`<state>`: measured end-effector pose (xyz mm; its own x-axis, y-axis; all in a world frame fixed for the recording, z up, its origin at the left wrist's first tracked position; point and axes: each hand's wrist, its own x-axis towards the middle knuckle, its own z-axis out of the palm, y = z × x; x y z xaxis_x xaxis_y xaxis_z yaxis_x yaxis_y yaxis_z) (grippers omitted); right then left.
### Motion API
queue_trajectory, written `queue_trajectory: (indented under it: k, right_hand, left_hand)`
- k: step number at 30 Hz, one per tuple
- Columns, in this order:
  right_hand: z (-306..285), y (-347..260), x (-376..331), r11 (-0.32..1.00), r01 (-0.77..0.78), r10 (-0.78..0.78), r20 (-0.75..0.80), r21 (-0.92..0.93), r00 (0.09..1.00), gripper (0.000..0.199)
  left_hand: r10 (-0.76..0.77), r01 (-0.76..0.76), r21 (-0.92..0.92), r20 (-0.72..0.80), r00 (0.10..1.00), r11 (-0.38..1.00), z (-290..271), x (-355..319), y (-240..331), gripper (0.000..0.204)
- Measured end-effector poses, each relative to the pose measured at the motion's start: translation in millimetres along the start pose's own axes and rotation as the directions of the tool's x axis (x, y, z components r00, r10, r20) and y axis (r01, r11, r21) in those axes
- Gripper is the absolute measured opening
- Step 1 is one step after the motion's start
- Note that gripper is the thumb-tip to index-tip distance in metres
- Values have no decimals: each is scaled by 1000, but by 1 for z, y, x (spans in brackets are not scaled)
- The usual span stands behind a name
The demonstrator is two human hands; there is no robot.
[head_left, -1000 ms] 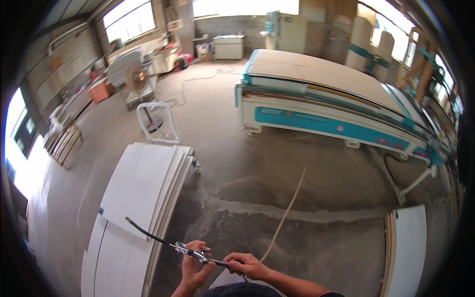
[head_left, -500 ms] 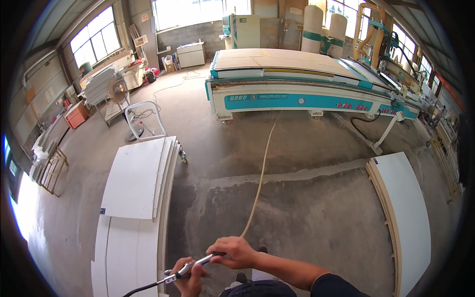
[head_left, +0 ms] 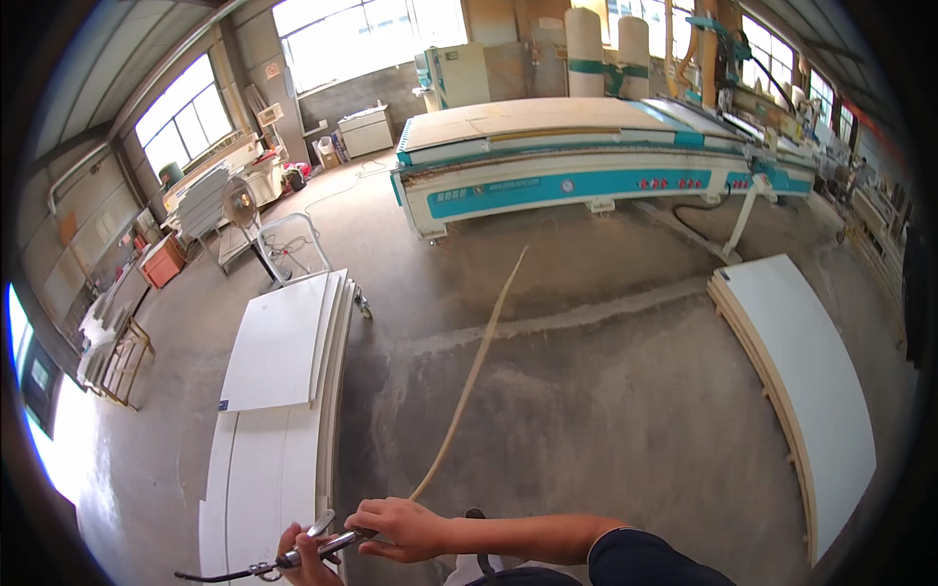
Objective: The person uses a pressurized air nozzle to blow dust off a large wooden board on a manufacturing machine.
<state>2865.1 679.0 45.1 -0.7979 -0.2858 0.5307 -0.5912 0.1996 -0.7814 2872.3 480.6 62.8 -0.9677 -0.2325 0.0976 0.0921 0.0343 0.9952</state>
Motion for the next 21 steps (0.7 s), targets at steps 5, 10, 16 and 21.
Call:
queue_trajectory:
  k: [5, 10, 16, 21]
  right_hand:
    - [19, -29, -34, 927, -268, 233, 160, 264, 959, 24]
    - [29, -48, -48, 831, -421, 270, 399, 363, 876, 24]
    - [84, -101, -58, 946, 124, -148, -57, -299, 987, 22]
    - [187, -121, -77, 913, -265, 187, 259, 310, 948, 36]
  left_hand:
    - [376, -335, -172, 378, 846, 926, -10, -45, 48, 62]
    - [380, -366, -101, 270, 885, 925, -55, -61, 18, 25]
    - [284, -285, -15, -70, 956, 958, -112, -87, -6, 22]
    - [337, -321, -118, 167, 927, 940, -209, -116, 10, 36]
